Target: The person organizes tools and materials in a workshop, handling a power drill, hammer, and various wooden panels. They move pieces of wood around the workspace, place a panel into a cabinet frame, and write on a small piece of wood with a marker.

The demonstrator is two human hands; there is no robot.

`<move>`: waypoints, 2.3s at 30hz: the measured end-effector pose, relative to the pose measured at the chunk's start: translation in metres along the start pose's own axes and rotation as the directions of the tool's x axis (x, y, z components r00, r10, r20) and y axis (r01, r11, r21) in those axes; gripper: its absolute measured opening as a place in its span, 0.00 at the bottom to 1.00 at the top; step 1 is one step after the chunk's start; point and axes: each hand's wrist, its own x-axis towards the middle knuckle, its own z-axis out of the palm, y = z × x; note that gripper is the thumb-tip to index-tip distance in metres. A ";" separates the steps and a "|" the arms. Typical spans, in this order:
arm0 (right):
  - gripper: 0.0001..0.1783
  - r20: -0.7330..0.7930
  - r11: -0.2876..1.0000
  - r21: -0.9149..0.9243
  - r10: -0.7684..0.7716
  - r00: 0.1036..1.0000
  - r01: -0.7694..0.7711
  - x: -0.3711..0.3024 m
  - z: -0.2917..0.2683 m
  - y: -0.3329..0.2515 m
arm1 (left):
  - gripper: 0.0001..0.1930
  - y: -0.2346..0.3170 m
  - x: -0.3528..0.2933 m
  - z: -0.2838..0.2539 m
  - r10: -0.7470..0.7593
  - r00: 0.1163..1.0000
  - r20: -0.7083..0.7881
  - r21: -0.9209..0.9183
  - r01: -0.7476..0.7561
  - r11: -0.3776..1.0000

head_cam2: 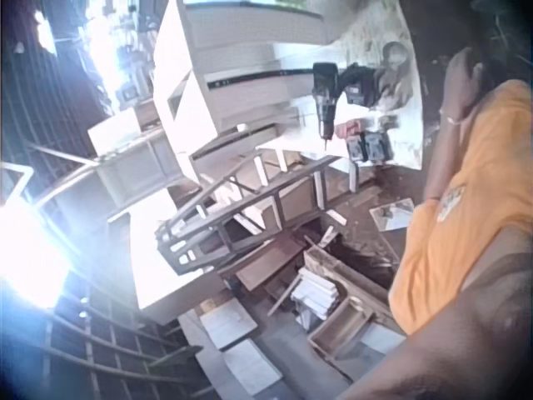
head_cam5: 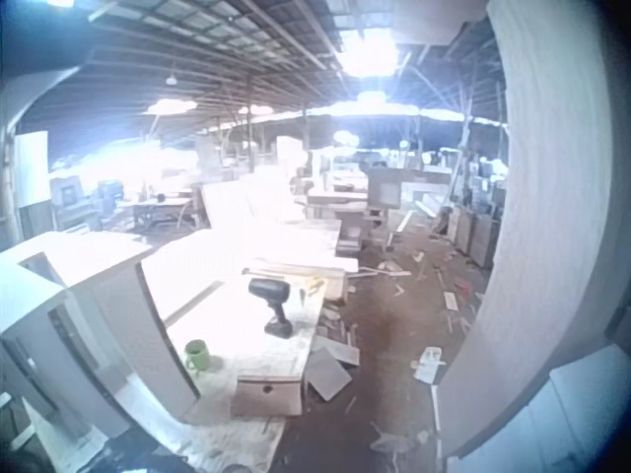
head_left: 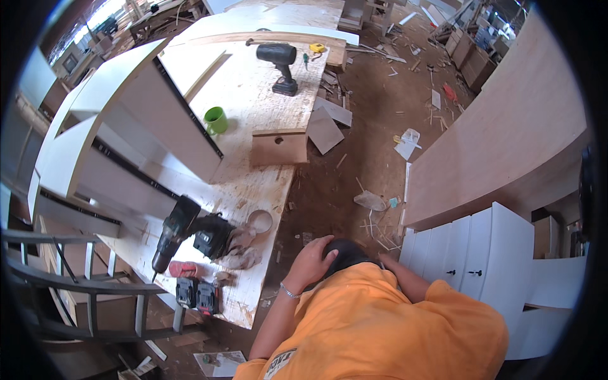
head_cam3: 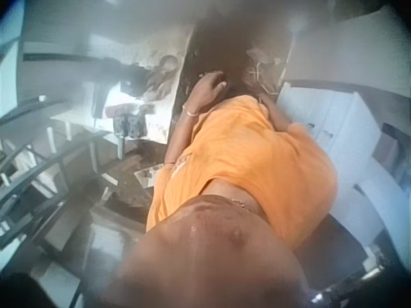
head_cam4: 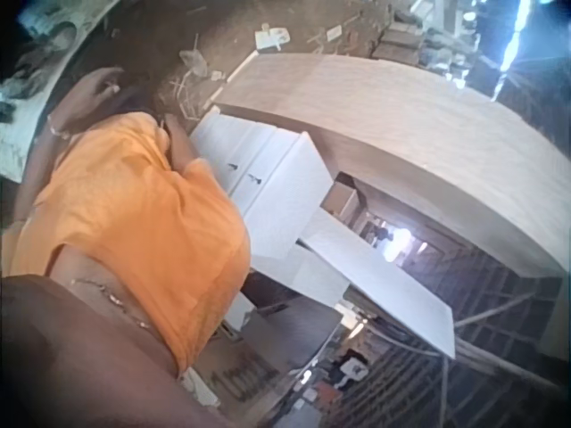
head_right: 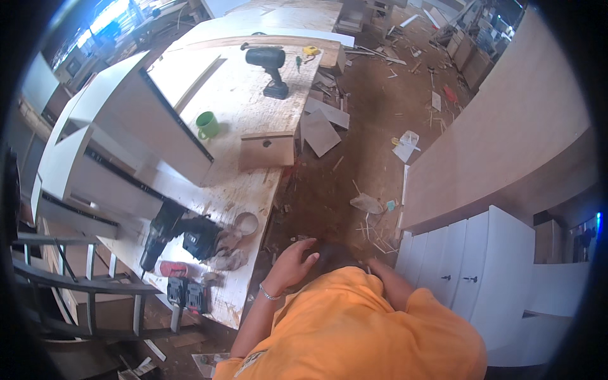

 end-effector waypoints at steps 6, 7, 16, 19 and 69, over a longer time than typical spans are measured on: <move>0.15 0.091 0.909 0.228 0.338 0.937 -0.350 -0.006 -0.017 0.051 | 0.25 0.015 0.113 0.035 -0.062 0.978 0.199 -0.028 0.069 0.997; 0.15 0.097 0.906 0.234 0.339 0.936 -0.353 0.002 -0.029 0.056 | 0.24 0.017 0.142 0.050 -0.028 0.976 0.214 -0.011 0.031 0.999; 0.14 -0.227 0.944 0.327 0.125 0.966 -0.045 0.173 -0.191 0.110 | 0.21 0.048 0.390 0.100 0.095 0.906 0.414 0.031 -0.118 0.992; 0.14 -0.048 0.651 0.731 0.349 0.936 -0.205 0.170 -0.283 0.025 | 0.20 0.048 0.459 0.082 -0.062 0.970 0.237 -0.003 0.065 0.998; 0.26 0.328 0.419 0.887 -0.277 0.903 -0.193 0.848 -0.995 -0.449 | 0.35 0.014 1.061 0.124 -0.696 -0.133 -0.705 -0.705 0.232 0.670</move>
